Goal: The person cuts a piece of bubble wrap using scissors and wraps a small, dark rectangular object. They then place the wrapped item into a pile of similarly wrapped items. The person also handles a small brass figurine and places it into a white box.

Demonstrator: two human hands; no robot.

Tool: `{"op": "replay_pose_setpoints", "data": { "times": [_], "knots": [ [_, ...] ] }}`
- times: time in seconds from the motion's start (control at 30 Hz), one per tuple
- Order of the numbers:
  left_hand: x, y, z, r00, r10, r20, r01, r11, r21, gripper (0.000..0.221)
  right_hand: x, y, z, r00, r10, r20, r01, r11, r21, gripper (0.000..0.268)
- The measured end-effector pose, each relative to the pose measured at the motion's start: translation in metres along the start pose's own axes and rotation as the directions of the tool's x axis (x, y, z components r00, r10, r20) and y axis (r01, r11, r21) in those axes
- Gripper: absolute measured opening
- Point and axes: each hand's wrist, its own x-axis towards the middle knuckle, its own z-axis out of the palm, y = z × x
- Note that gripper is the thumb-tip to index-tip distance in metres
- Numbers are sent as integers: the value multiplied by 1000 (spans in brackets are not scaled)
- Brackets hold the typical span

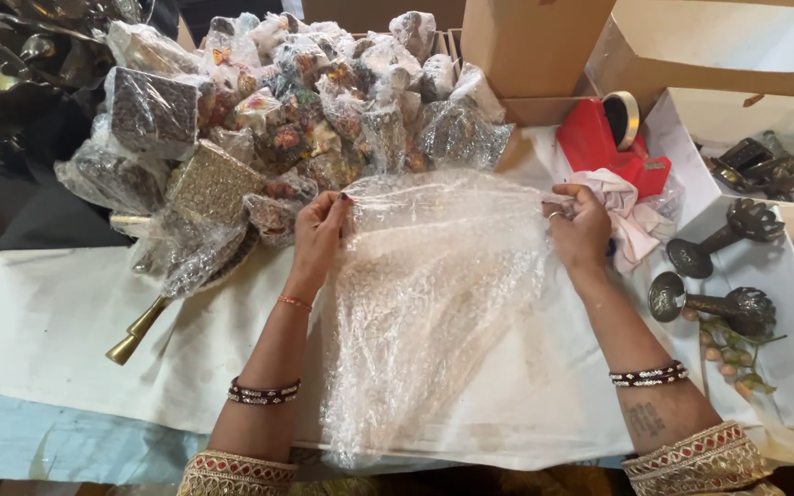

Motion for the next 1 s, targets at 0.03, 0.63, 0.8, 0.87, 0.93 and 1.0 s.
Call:
{"op": "replay_pose_setpoints", "data": {
  "times": [0.03, 0.63, 0.8, 0.87, 0.93, 1.0],
  "knots": [
    [0, -1, -1, 999, -28, -22, 27, 998, -53, 23, 1, 1, -1, 998, 62, 18, -64, 995, 77, 27],
    [-26, 31, 43, 904, -318, 287, 229, 925, 303, 26, -36, -19, 30, 857, -358, 371, 512, 669, -538, 62],
    [0, -32, 7, 964, -158, 214, 121, 977, 177, 13, -11, 21, 16, 927, -256, 274, 370, 738, -565, 25],
    [2, -26, 0, 976, -191, 106, 177, 976, 126, 17, -17, -3, 8, 934, -304, 186, 356, 762, -541, 28],
    [-2, -8, -3, 991, -124, -47, 124, 992, -2, 24, -29, -37, 4, 790, -613, -2, 497, 643, -582, 44],
    [-2, -13, -1, 985, -128, -114, 130, 991, 11, 25, -42, -42, 10, 787, -615, 54, 578, 704, -413, 34]
  ]
}}
